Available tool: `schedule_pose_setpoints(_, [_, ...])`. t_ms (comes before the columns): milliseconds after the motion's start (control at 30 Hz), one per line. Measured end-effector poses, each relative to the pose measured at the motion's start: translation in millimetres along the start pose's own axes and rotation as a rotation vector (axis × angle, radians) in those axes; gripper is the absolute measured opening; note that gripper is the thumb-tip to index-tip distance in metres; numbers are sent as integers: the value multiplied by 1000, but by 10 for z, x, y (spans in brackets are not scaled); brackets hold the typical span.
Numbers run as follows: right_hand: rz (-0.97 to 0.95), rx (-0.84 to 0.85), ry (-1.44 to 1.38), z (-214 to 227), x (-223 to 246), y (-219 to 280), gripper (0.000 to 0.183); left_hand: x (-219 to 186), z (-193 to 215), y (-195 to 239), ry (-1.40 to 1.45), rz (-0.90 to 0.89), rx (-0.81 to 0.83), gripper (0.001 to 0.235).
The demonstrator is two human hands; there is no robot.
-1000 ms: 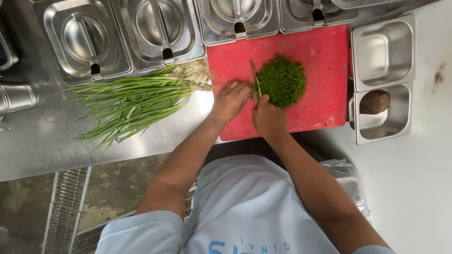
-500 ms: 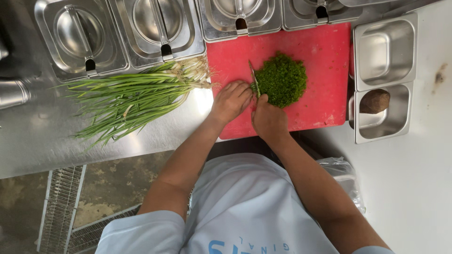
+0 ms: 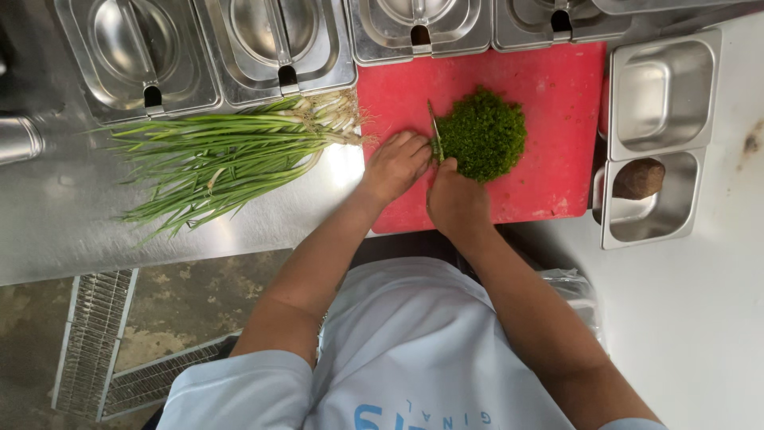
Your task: The person chops a bunch of green onions on a red cutting board with a knife and places the chopped pieces into a metal container.
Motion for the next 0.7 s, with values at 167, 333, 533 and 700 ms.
schedule_pose_setpoints(167, [-19, 11, -52, -11, 13, -101, 27, 13, 7, -6, -10, 16, 6, 24])
schedule_pose_setpoints(333, [-16, 50, -47, 7, -9, 47, 25, -4, -3, -3, 24, 33, 11, 19])
schedule_pose_setpoints(533, [-35, 22, -111, -53, -25, -38, 28, -7, -1, 4, 24, 5, 14, 25])
schedule_pose_setpoints(700, [84, -69, -16, -80, 15, 68, 29, 3, -4, -5, -10, 27, 31, 26])
Point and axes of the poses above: each hand's wrist, its own y-axis away from the middle knuckle, its own z-axis out of the back of the hand, x = y × z, the point moved 3 cm from there along -y, towards the middle knuckle, and after that the axes turned 6 degrees about z, right-handed, at the moved point
